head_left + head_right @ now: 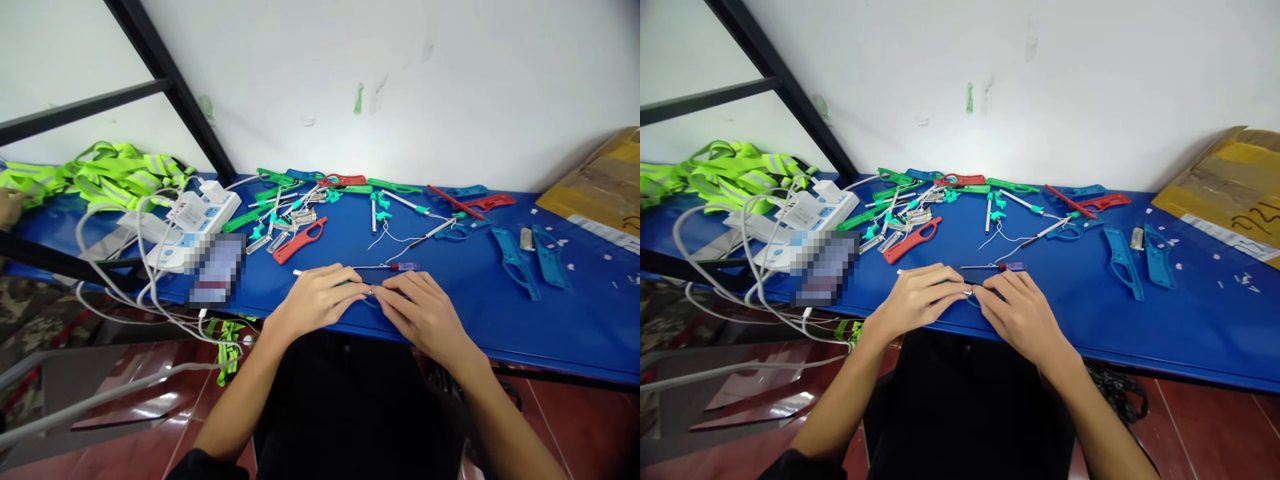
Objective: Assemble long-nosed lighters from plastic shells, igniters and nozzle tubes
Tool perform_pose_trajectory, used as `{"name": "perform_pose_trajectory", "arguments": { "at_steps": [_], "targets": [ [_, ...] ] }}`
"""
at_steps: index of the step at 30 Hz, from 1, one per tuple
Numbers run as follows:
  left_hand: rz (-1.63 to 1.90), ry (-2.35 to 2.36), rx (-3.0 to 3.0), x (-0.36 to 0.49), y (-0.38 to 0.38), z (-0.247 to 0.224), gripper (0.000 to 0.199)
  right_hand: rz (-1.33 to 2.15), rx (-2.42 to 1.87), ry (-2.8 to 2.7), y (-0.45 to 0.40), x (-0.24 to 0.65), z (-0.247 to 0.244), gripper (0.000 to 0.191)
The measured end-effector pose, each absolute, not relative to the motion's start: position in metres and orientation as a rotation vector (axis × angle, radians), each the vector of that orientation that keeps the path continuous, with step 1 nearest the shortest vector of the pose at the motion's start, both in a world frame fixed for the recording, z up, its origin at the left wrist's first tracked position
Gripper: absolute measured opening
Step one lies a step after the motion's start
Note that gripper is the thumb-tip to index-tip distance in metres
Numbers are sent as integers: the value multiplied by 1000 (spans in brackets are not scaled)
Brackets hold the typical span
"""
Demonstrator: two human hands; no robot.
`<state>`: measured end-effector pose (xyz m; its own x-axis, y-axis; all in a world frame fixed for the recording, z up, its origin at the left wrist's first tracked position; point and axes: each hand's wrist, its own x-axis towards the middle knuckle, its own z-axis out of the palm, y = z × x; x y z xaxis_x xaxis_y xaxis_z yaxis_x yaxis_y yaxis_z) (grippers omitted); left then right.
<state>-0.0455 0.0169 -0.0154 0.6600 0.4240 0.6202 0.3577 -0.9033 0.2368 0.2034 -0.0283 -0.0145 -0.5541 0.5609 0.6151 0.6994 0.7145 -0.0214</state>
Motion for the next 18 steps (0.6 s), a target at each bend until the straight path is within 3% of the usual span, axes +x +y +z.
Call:
{"name": "perform_pose_trajectory", "arguments": {
  "at_steps": [4,11,18],
  "targets": [
    [1137,653,2753,-42,17,-17,15,-270,-955,-2255,-28,204,-17,21],
    [1380,798,2453,-45,18,-16,16,-233,-1192,-2017,-25,207,-24,65],
    [1341,818,2433,-48,18,-15,32,-60,-1320,-1924,-23,210,-29,49]
  ]
}}
